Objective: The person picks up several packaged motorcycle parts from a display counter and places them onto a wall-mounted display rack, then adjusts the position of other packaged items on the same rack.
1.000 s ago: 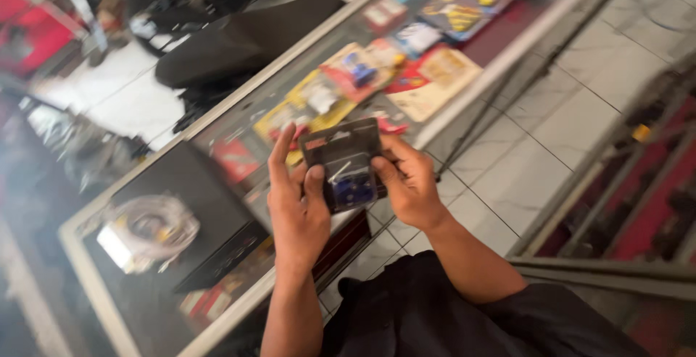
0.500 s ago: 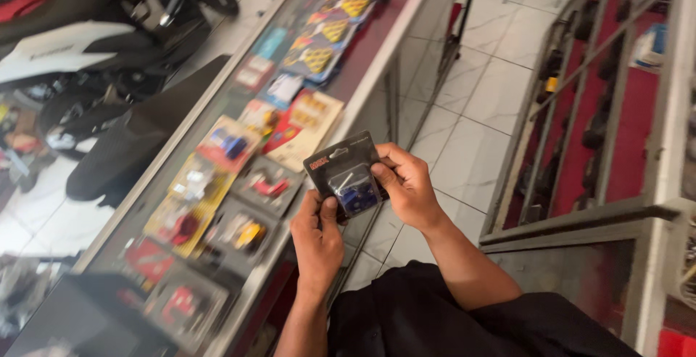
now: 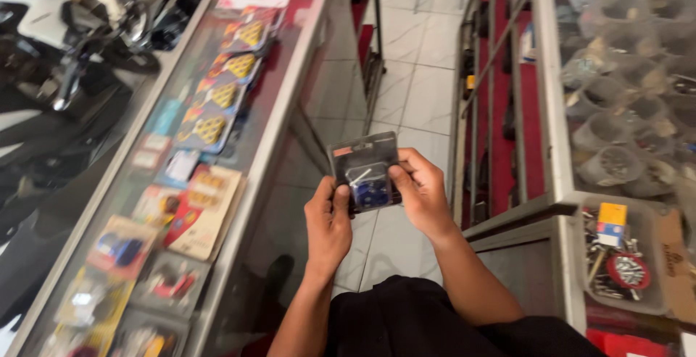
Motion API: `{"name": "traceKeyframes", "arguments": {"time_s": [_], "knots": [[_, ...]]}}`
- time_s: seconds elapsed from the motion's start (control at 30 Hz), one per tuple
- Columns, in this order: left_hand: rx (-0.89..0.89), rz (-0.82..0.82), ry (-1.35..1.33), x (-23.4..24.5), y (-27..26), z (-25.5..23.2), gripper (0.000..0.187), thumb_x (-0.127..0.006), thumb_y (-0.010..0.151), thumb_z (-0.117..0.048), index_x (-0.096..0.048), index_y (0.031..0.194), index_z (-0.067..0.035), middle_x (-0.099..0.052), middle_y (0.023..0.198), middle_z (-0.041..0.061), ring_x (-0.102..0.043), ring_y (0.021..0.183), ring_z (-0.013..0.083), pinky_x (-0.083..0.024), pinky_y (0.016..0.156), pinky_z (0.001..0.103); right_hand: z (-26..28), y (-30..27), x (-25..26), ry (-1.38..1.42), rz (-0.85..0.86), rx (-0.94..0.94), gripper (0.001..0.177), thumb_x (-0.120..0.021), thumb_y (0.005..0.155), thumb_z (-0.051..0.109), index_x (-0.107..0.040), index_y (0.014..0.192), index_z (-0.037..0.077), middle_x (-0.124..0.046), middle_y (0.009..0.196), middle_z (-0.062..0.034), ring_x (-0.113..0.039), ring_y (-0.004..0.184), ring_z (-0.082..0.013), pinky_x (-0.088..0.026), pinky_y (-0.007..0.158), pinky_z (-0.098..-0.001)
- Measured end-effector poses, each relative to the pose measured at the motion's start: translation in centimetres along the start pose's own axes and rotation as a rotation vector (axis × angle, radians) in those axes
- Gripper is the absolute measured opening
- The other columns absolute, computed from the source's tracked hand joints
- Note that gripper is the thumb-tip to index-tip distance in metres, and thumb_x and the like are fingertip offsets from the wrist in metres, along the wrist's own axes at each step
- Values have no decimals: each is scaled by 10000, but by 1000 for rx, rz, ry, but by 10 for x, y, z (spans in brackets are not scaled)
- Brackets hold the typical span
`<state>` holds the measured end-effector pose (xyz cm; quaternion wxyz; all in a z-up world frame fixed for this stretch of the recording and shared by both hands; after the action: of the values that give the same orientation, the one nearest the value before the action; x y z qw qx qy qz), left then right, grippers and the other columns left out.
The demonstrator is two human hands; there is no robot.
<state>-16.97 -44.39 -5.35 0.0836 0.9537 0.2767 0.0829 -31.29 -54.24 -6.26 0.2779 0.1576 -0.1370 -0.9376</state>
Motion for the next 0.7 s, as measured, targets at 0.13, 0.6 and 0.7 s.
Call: {"name": "traceKeyframes", "arguments": {"time_s": [0.13, 0.6, 0.7], "knots": [[-9, 116, 36, -45, 24, 5, 254, -536, 1068, -139, -542, 843, -21, -472, 618, -15, -389, 593, 47, -353, 507, 267, 6, 0, 44, -68, -142, 10, 253, -567, 1094, 173, -621, 1208, -47, -728, 992, -59, -635, 893, -57, -509, 797, -210], [-106, 457, -119, -154, 106, 31, 329, -591, 1079, -236, -550, 875, 19, -460, 723, 7, -414, 690, 70, -396, 589, 275, 4, 15, 135, -303, -471, 14, 237, -538, 1071, 115, -625, 1221, -46, -745, 1101, -93, -686, 1011, -103, -536, 887, -241], [-129, 473, -161, -166, 128, 38, 294, -606, 1058, -217, -602, 906, 35, -500, 794, 24, -463, 721, 89, -411, 622, 277, -8, 28, 149, -341, -542, -39, 216, -548, 1093, 127, -643, 1190, -42, -760, 1046, -107, -691, 941, -105, -548, 834, -249]]}}
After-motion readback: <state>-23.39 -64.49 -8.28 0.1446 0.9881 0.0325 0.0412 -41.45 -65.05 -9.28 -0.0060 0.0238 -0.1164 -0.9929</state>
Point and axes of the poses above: each hand's wrist, its own y-axis towards the middle knuckle, its own x-axis out of the back of the hand, z = x × y, the point moved 7 cm from there along y, towards the middle knuckle
